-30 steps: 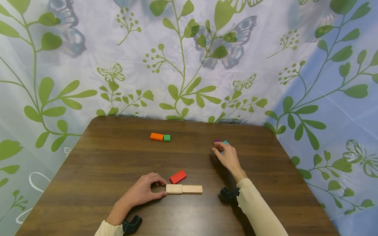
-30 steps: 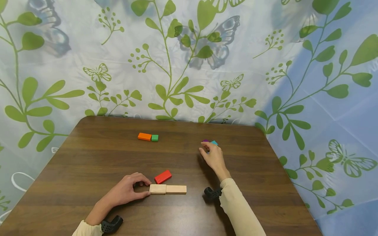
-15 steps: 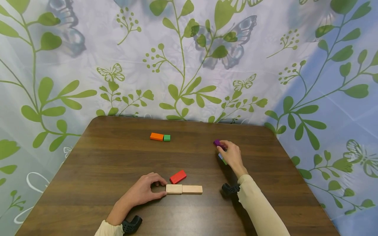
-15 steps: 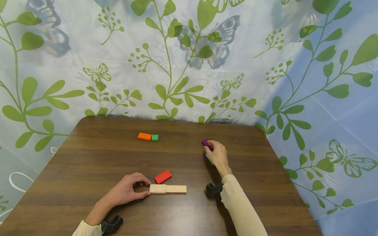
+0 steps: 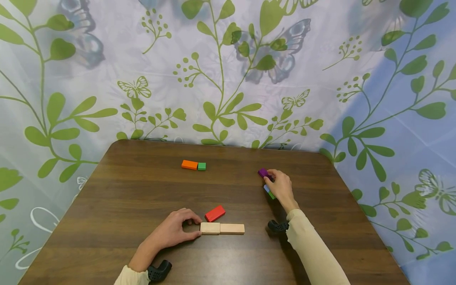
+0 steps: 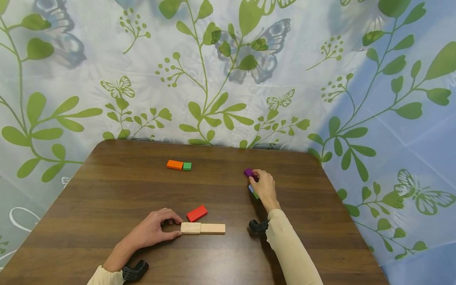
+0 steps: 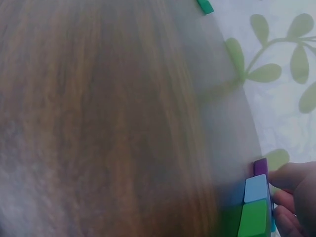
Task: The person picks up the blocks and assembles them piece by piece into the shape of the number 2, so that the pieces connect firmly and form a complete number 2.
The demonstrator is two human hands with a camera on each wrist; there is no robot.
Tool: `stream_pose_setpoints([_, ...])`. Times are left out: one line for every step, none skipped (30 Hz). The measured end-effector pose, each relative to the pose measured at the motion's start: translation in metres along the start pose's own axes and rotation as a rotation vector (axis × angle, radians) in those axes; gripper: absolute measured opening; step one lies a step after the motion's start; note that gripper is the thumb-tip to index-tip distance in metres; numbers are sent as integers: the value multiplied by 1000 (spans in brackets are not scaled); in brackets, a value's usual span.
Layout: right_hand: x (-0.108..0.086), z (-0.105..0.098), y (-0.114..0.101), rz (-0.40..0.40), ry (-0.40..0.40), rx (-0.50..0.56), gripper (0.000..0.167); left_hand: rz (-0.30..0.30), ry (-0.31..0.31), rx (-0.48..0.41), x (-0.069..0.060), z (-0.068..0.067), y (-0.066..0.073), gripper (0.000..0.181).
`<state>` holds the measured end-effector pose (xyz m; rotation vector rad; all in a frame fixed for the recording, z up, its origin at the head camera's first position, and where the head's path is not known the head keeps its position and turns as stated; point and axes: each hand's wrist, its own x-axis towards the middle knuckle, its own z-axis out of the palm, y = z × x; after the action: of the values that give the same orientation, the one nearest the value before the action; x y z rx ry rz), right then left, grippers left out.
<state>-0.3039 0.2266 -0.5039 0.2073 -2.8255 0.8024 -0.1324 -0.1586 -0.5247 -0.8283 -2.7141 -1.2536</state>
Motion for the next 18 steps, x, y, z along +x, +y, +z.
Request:
stream_pose_setpoints([0,0,0,-1,-4,-4,36,-4,-2,-1,0,0,0,22])
stream_pose_setpoints([0,0,0,-1,-7,-8,37,-9,-5,0,0,0,0,22])
stream_pose_setpoints([0,0,0,-3,-10,-12,37,-13,-8,-1,0,0,0,22])
stream_pose_setpoints([0,-1,-1,-4,-12,-14,37,-18,-11,-1,0,-1,0,22])
stream_pose_setpoints([0,-1,-1,-6,-12,-17,36,-21,-12,-1,0,-1,1,22])
stream_pose_setpoints([0,-1,-1,-7,-13,-19,36,-20,-12,0,0,-1,1,22])
stream_pose_setpoints([0,-1,-1,-9,-14,-20,35,-18,-10,1,0,-1,1,22])
stream_pose_setpoints([0,-1,-1,-11,-14,-20,35,-16,-9,2,0,-1,1,22])
stream_pose_setpoints([0,-1,-1,-14,-14,-21,34,-13,-7,2,0,-1,1,22])
stream_pose_setpoints([0,-1,0,-14,-12,-19,34,-5,-3,3,0,-1,1,22])
stream_pose_setpoints([0,-1,0,-14,-11,-18,34,-3,0,3,0,-1,1,22])
stream_pose_setpoints([0,-1,0,-12,-9,-16,34,1,2,3,0,-1,0,22])
stream_pose_setpoints([0,-1,0,-10,-7,-14,33,3,3,2,0,-1,0,22])
stream_pose_setpoints([0,-1,0,-7,-5,-13,34,2,3,-1,0,-1,1,22])
stream_pose_setpoints([0,-1,0,-5,-2,-13,34,8,5,-2,0,-1,0,22])
stream_pose_setpoints([0,-1,-1,-2,-1,-13,34,7,4,-3,0,-1,0,22])
stream_pose_setpoints([0,-1,-1,2,-2,-15,34,1,2,-5,0,-1,1,22])
stream_pose_setpoints([0,-1,-1,6,-2,-18,34,2,2,-5,0,-1,1,21])
